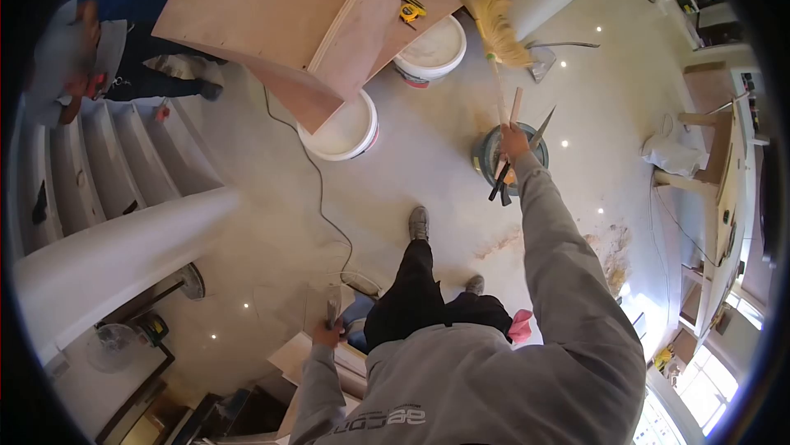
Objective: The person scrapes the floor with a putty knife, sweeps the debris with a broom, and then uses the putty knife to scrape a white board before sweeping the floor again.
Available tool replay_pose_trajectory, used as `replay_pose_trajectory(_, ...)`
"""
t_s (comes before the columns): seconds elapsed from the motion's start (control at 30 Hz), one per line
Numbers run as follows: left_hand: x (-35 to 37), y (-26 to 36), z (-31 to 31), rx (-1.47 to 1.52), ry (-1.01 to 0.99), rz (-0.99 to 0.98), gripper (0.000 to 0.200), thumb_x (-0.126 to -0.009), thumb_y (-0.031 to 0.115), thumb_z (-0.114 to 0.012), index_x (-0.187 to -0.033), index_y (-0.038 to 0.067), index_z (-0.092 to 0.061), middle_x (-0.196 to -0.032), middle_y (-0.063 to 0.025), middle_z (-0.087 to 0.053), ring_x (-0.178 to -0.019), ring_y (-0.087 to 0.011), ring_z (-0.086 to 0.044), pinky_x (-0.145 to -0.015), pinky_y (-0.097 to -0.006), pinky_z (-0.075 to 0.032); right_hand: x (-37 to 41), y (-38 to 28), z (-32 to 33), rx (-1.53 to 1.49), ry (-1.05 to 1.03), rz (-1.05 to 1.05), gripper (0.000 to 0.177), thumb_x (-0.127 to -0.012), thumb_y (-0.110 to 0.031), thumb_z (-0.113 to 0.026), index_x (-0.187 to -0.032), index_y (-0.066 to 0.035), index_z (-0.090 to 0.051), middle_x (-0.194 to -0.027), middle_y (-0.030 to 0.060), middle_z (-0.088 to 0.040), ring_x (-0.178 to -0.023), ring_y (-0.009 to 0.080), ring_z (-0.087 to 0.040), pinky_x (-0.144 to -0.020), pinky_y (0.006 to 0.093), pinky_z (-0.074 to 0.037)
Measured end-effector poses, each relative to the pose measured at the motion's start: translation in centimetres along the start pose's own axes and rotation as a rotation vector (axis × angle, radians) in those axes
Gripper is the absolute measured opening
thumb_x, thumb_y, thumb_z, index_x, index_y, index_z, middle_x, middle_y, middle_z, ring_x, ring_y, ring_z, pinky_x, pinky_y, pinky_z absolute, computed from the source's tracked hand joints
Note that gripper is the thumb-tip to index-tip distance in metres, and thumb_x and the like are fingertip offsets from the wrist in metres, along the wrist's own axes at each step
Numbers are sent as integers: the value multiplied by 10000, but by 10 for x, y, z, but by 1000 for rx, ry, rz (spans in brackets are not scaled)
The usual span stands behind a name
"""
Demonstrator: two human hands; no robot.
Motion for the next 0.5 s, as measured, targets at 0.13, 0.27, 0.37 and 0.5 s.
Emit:
replay_pose_trajectory(0.13, -8, -58, 11, 69, 98, -33, 444, -842, 360, -615, -993, -44, -509, -800, -124, -646, -516, -230, -642, -400, -324, -481, -43, 30, -33, 328, 75, -149, 284, -880, -288, -437, -984, -48, -547, -728, 146, -603, -616, 245, -621, -504, 377, -474)
replay_pose_trajectory(0.27, 31, -75, 19, -27, 59, 231, 421, -847, 347, -609, -978, -39, -505, -815, -129, -650, -556, -251, -661, -400, -324, -481, -81, 110, -63, 580, 62, -168, 258, -808, -277, -546, -947, -67, -603, -791, 131, -628, -697, 257, -630, -633, 422, -459)
replay_pose_trajectory(0.37, 27, -98, 16, 17, 46, 245, 409, -848, 343, -608, -958, -35, -498, -825, -132, -652, -583, -266, -670, -404, -328, -486, -92, 171, -78, 772, 11, -161, 250, -755, -268, -627, -920, -82, -645, -837, 120, -647, -758, 266, -637, -729, 457, -447)
replay_pose_trajectory(0.5, 18, -88, 5, 32, 41, 160, 421, -849, 335, -612, -960, -54, -497, -829, -154, -648, -572, -261, -665, -425, -324, -506, -122, 280, -116, 1263, -241, 81, 256, -683, -257, -735, -884, -101, -701, -900, 105, -673, -839, 278, -646, -858, 503, -431)
Point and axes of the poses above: each hand's wrist, its own x-axis away from the middle knuckle, its own z-axis out of the back of the hand, y = z × x, the point moved 7 cm from there along -x, towards the middle knuckle
